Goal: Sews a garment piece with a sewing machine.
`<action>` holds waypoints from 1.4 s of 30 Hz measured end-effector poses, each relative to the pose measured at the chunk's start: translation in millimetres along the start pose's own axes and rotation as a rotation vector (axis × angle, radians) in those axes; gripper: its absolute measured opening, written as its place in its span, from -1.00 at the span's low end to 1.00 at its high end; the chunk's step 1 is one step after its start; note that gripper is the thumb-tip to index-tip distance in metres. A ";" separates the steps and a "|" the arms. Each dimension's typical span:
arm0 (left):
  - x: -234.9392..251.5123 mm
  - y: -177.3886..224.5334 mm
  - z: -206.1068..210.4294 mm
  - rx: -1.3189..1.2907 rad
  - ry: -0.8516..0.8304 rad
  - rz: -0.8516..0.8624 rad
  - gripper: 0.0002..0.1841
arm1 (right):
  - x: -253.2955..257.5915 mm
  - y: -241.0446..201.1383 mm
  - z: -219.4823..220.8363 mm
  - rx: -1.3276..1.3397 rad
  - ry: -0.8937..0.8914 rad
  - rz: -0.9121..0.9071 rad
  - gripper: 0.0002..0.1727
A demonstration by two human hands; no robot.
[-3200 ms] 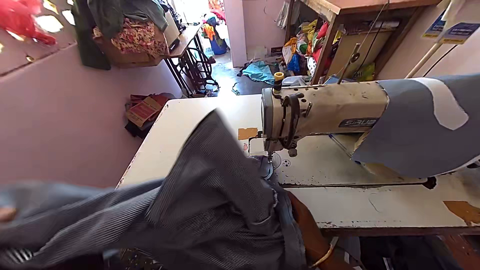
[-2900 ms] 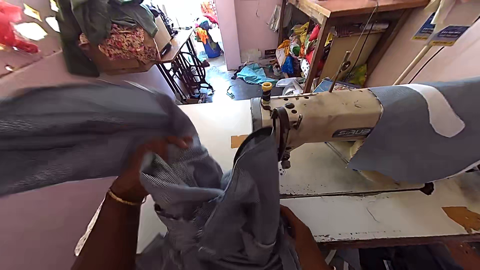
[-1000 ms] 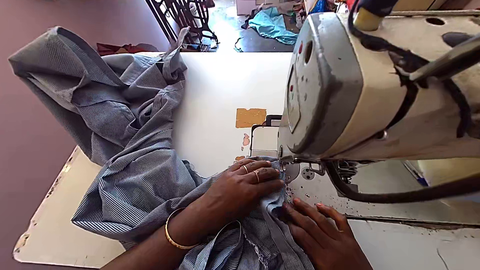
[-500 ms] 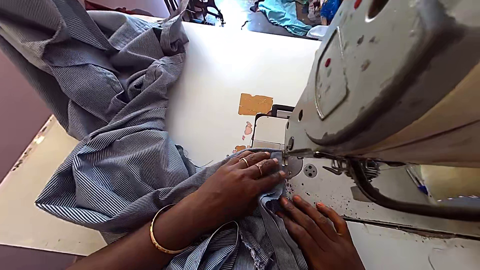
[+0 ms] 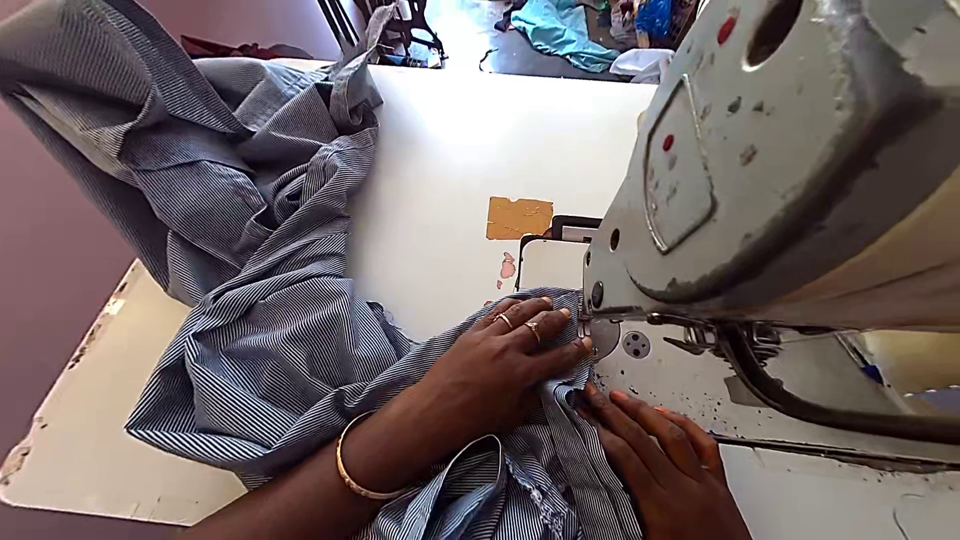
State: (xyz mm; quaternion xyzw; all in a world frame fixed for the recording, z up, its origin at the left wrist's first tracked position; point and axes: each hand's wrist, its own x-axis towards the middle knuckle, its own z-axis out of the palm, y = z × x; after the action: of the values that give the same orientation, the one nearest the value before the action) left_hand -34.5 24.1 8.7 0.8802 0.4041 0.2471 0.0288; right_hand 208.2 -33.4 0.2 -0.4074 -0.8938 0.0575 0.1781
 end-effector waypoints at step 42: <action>4.7 -18.0 11.6 -0.116 -0.011 0.022 -0.59 | 7.9 -12.6 4.6 -0.055 0.021 0.078 -0.50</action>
State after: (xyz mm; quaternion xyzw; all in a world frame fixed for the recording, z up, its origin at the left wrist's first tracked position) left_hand -39.1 41.3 -4.1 0.8828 0.3793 0.2656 0.0791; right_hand 192.9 -35.7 1.2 -0.4471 -0.8767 0.0357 0.1741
